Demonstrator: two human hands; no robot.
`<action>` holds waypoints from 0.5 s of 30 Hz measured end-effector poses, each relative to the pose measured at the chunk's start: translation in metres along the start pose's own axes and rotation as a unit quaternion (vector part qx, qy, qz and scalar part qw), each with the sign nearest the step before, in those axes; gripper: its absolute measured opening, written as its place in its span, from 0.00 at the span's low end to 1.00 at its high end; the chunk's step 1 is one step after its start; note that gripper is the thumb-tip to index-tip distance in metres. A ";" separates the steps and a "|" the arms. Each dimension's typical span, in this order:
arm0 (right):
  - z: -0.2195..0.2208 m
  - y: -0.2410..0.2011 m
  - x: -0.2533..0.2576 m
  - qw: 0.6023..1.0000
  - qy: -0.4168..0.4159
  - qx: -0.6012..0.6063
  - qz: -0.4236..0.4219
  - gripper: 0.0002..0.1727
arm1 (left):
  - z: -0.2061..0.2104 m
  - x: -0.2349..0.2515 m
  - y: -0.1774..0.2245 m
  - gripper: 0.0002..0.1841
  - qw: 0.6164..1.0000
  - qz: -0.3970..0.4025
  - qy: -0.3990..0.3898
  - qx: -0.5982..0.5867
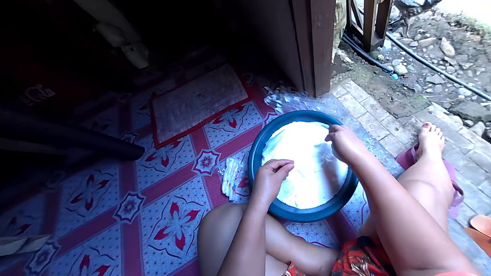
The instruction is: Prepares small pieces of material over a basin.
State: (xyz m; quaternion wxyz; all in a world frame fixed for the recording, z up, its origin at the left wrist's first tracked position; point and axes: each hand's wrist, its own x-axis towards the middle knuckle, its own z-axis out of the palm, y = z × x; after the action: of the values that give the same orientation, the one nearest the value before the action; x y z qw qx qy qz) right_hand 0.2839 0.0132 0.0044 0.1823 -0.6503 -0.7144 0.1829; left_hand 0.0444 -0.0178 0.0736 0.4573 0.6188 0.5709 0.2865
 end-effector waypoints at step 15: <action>-0.028 -0.011 -0.009 0.995 -0.037 -0.039 0.086 0.12 | -0.005 0.004 -0.004 0.06 1.000 -0.021 -0.003 -0.022</action>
State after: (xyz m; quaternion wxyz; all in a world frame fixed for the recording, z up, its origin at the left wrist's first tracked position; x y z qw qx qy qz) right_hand 0.2890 0.0043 0.0343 0.1144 -0.7090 -0.6684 0.1939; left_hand 0.0391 -0.0136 0.0712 0.4782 0.5975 0.5758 0.2877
